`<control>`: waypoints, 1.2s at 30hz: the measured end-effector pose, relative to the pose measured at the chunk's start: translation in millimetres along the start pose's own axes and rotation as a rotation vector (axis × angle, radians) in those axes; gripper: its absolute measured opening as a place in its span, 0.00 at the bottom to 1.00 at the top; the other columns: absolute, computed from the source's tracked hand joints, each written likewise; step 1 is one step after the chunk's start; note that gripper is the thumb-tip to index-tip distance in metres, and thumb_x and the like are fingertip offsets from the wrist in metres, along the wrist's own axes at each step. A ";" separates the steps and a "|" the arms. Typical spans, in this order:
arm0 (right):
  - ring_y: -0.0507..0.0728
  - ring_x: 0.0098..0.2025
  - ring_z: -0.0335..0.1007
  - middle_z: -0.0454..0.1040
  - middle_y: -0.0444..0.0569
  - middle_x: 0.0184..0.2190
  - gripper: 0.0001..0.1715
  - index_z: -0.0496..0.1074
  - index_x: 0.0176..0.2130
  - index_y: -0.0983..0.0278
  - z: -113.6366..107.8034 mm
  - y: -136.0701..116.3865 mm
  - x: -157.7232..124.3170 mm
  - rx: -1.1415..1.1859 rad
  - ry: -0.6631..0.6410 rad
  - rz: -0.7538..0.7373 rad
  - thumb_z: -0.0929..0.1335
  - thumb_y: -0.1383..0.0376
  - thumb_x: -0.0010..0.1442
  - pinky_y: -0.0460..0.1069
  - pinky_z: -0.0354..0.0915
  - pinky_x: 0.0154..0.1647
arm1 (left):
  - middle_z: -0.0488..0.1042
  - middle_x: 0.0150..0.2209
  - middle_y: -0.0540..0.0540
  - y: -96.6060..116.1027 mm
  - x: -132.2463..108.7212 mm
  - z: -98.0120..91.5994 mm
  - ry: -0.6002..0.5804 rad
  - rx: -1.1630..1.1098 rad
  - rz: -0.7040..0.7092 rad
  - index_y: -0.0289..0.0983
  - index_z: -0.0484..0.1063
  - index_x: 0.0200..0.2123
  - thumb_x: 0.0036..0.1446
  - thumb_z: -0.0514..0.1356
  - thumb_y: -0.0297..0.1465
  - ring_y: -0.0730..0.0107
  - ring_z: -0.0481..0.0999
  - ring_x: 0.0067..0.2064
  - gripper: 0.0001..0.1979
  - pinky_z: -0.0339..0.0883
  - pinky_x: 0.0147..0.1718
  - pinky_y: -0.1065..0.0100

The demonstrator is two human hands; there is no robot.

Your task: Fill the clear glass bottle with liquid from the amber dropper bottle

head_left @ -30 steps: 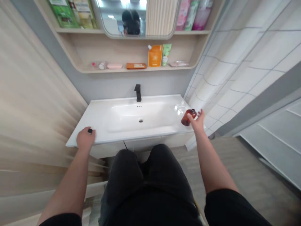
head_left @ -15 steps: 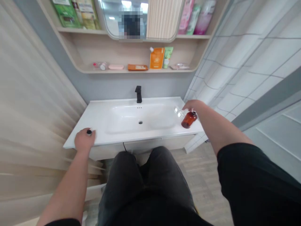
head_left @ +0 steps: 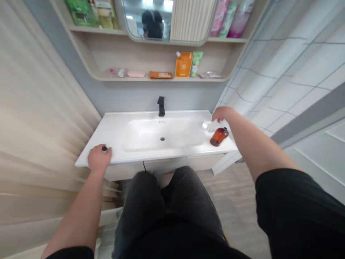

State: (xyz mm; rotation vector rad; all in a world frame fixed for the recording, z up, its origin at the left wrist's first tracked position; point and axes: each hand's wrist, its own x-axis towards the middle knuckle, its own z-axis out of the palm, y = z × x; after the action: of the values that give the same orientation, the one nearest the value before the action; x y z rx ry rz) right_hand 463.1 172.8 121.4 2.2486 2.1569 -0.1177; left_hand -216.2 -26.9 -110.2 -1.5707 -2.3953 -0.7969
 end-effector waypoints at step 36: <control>0.68 0.62 0.78 0.78 0.52 0.61 0.60 0.67 0.69 0.54 167.0 -185.6 -285.9 1.497 -0.058 -0.502 0.88 0.48 0.47 0.62 0.72 0.68 | 0.68 0.73 0.33 221.9 -175.3 -104.1 -0.396 -1.124 0.418 0.45 0.73 0.72 0.68 0.69 0.45 0.50 0.80 0.60 0.32 0.78 0.57 0.52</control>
State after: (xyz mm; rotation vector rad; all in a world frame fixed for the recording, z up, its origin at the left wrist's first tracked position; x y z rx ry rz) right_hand 259.9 -115.7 -18.3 1.6684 2.9043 -2.3902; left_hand 41.8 -153.8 -19.9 -2.6676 -1.6602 -2.0681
